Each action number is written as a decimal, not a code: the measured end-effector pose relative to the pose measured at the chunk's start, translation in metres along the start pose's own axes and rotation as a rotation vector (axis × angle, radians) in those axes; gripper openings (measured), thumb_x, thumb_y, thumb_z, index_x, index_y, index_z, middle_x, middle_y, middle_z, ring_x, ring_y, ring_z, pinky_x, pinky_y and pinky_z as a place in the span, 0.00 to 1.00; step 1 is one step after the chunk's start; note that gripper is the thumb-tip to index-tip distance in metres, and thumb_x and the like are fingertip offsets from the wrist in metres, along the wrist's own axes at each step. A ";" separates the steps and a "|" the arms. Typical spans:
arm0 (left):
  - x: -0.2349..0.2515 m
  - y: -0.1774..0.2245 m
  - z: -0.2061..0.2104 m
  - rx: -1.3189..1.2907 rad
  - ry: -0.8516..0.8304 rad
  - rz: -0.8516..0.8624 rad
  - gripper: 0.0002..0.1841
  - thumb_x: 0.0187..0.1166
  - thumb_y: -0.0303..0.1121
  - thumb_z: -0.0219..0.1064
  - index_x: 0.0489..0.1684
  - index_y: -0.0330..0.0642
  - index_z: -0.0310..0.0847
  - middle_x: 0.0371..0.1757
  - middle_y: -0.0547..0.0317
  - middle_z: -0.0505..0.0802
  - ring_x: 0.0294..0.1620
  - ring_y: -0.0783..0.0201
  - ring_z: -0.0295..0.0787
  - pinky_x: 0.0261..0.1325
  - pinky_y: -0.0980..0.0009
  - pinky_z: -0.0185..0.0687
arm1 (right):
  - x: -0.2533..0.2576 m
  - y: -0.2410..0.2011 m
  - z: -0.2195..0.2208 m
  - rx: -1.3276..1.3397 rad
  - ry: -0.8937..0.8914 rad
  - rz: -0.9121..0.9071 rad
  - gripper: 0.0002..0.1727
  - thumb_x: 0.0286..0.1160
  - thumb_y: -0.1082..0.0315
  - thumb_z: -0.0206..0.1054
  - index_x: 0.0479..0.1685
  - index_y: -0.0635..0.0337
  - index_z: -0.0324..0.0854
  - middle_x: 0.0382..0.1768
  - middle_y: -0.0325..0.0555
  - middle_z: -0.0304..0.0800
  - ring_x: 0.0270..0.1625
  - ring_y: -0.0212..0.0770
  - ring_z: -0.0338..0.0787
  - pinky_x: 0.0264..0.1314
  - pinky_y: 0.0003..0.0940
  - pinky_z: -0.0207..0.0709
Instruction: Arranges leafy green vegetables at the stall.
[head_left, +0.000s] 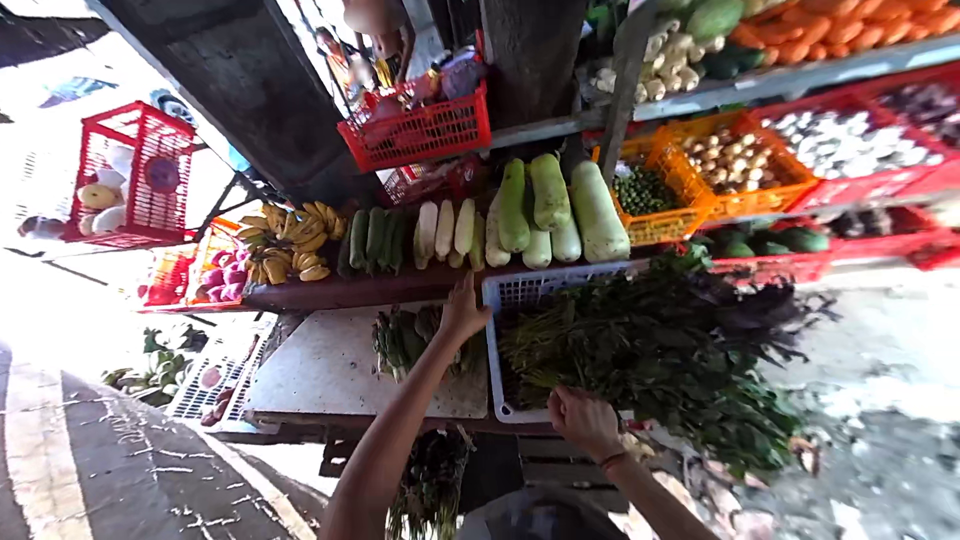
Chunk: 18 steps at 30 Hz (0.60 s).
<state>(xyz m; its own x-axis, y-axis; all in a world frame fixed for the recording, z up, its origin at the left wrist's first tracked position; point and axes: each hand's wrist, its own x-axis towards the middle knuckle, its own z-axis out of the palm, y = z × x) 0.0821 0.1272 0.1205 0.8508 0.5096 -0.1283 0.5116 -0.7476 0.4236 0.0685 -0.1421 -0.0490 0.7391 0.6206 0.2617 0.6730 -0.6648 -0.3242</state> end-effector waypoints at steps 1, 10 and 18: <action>-0.011 -0.011 0.022 0.017 -0.006 -0.022 0.46 0.75 0.38 0.73 0.95 0.42 0.48 0.81 0.34 0.74 0.81 0.37 0.71 0.81 0.41 0.69 | 0.001 -0.002 -0.004 0.009 -0.039 0.021 0.25 0.79 0.52 0.51 0.32 0.57 0.91 0.28 0.50 0.94 0.36 0.54 0.97 0.33 0.52 0.86; -0.058 -0.001 0.120 -0.170 -0.082 -0.225 0.47 0.89 0.40 0.58 0.95 0.40 0.17 0.89 0.30 0.60 0.75 0.43 0.82 0.75 0.51 0.80 | 0.007 -0.005 -0.020 0.073 -0.368 0.116 0.29 0.85 0.49 0.46 0.42 0.61 0.90 0.43 0.57 0.96 0.52 0.60 0.95 0.49 0.60 0.84; -0.058 -0.005 0.132 -0.112 -0.012 -0.271 0.56 0.75 0.23 0.67 0.98 0.49 0.21 0.92 0.40 0.61 0.59 0.48 0.92 0.57 0.53 0.91 | 0.084 0.015 -0.035 0.441 -0.923 -0.039 0.27 0.82 0.55 0.69 0.75 0.60 0.80 0.69 0.60 0.85 0.73 0.57 0.84 0.78 0.56 0.74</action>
<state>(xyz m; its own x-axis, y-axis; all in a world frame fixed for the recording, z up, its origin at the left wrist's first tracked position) 0.0463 0.0450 0.0080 0.6865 0.6788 -0.2606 0.7048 -0.5330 0.4683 0.1420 -0.1148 0.0001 0.2817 0.8407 -0.4625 0.4884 -0.5406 -0.6850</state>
